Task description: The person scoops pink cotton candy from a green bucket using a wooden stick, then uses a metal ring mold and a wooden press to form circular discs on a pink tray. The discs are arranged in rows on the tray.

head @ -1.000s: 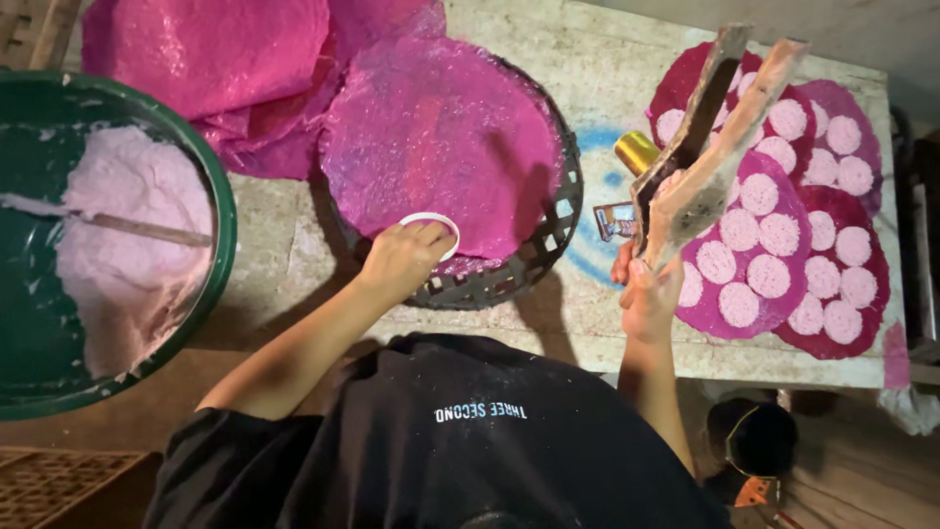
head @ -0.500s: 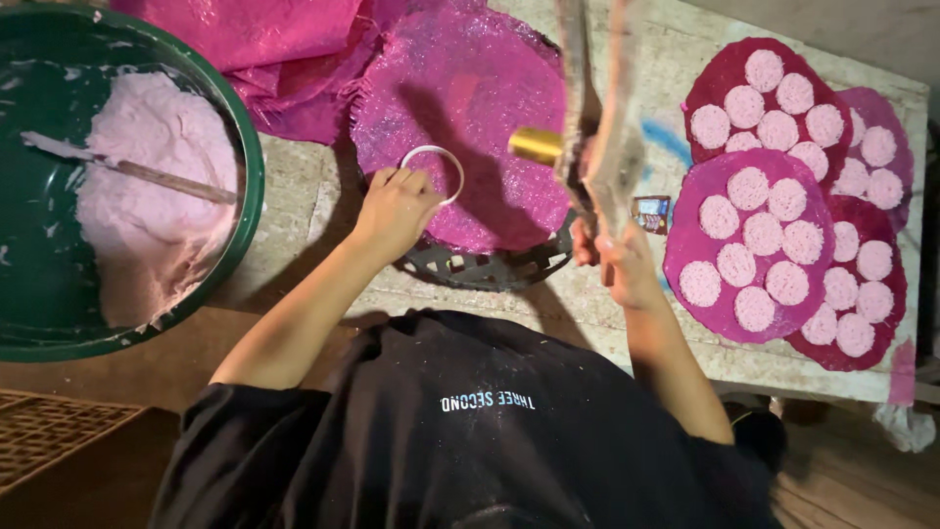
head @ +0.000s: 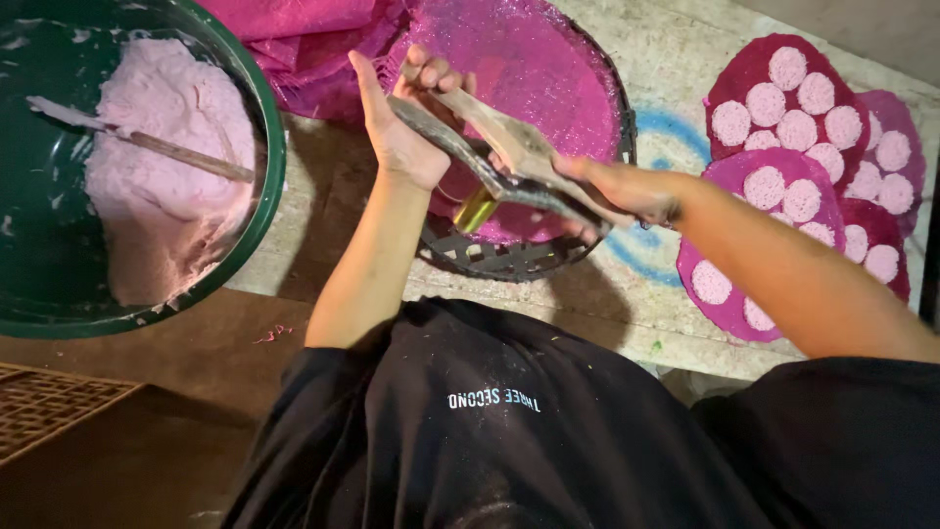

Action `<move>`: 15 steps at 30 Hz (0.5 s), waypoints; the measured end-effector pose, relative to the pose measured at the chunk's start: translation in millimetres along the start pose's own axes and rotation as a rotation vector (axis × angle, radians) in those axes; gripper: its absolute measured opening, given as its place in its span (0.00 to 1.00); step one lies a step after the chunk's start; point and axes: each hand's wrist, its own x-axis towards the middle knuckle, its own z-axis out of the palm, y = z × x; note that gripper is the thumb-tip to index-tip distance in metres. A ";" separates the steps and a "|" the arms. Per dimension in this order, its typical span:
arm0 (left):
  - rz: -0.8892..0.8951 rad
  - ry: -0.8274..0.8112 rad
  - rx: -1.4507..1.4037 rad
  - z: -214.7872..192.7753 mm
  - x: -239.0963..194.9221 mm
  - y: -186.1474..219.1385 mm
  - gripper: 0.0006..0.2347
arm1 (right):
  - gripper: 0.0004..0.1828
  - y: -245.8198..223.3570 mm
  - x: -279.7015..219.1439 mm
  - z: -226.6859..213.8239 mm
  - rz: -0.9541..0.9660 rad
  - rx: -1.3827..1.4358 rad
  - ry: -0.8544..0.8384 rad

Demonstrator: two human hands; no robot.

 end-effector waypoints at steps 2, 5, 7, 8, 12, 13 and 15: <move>0.072 0.038 -0.044 -7.5 0.2 -2.5 0.24 | 0.47 -16.9 2.7 -0.8 0.041 -0.185 0.176; 0.143 0.007 -0.085 -19.5 5.8 7.9 0.22 | 0.49 -33.5 12.9 5.7 0.056 -0.440 0.378; 0.164 -0.040 -0.089 -27.2 9.8 19.7 0.21 | 0.49 -38.0 21.7 13.4 -0.004 -0.536 0.450; 0.167 -0.063 -0.082 -31.0 11.0 25.5 0.21 | 0.49 -38.9 25.8 17.7 -0.060 -0.552 0.467; 0.183 -0.098 -0.027 -45.6 5.6 37.4 0.20 | 0.45 -38.5 33.8 33.9 -0.228 -0.537 0.484; 0.181 -0.075 -0.052 -49.1 2.8 35.6 0.21 | 0.45 -37.4 32.5 36.0 -0.222 -0.515 0.472; 0.176 -0.033 -0.102 -55.2 -0.7 28.5 0.21 | 0.45 -36.7 28.7 36.6 -0.211 -0.474 0.448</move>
